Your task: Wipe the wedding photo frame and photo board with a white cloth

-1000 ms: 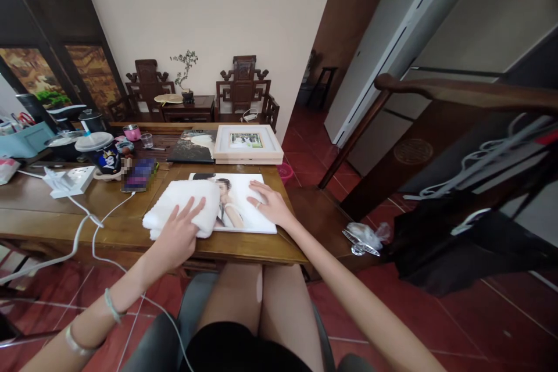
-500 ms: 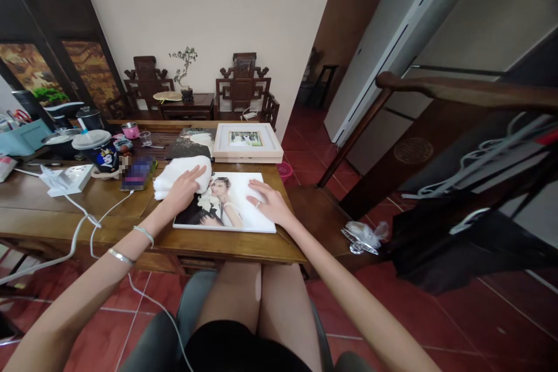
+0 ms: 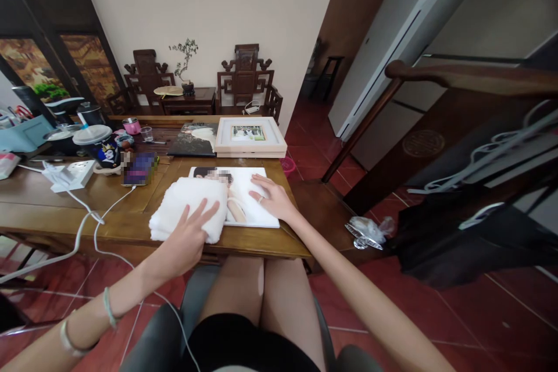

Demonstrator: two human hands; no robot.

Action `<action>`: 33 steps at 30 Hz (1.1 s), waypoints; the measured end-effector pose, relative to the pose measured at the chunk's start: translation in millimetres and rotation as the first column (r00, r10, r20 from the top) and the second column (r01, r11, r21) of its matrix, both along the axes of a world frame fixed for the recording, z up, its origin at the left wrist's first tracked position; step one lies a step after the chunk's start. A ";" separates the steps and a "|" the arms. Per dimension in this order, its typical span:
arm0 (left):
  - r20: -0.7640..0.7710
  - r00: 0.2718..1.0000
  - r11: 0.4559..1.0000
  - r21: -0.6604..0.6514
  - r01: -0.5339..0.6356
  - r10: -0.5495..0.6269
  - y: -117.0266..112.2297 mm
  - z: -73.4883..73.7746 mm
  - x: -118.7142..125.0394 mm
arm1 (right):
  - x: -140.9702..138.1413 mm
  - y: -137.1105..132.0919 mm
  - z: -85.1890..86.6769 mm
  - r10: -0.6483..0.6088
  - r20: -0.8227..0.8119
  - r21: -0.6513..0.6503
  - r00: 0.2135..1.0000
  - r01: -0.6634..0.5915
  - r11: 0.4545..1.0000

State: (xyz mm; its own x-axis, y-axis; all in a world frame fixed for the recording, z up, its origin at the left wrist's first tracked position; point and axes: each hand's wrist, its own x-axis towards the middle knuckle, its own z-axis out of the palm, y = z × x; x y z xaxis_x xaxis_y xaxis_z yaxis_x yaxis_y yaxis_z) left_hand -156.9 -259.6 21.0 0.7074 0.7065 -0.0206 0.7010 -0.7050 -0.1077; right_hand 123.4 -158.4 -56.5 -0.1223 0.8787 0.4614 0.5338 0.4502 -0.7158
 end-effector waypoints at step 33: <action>0.144 0.963 0.973 -0.066 -0.219 0.227 26.7 0.5 28.7 | 1.0 -1.2 3.4 0.020 -0.062 -0.056 0.998 -0.024 0.998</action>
State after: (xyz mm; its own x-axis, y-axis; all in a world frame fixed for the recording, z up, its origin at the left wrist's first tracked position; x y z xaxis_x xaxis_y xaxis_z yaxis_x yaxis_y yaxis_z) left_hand -128.2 -232.9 21.5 0.5296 0.8476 0.0345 0.8466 -0.5306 0.0409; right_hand 124.4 -159.6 -53.1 -0.1148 0.9010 0.4184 0.4787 0.4192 -0.7714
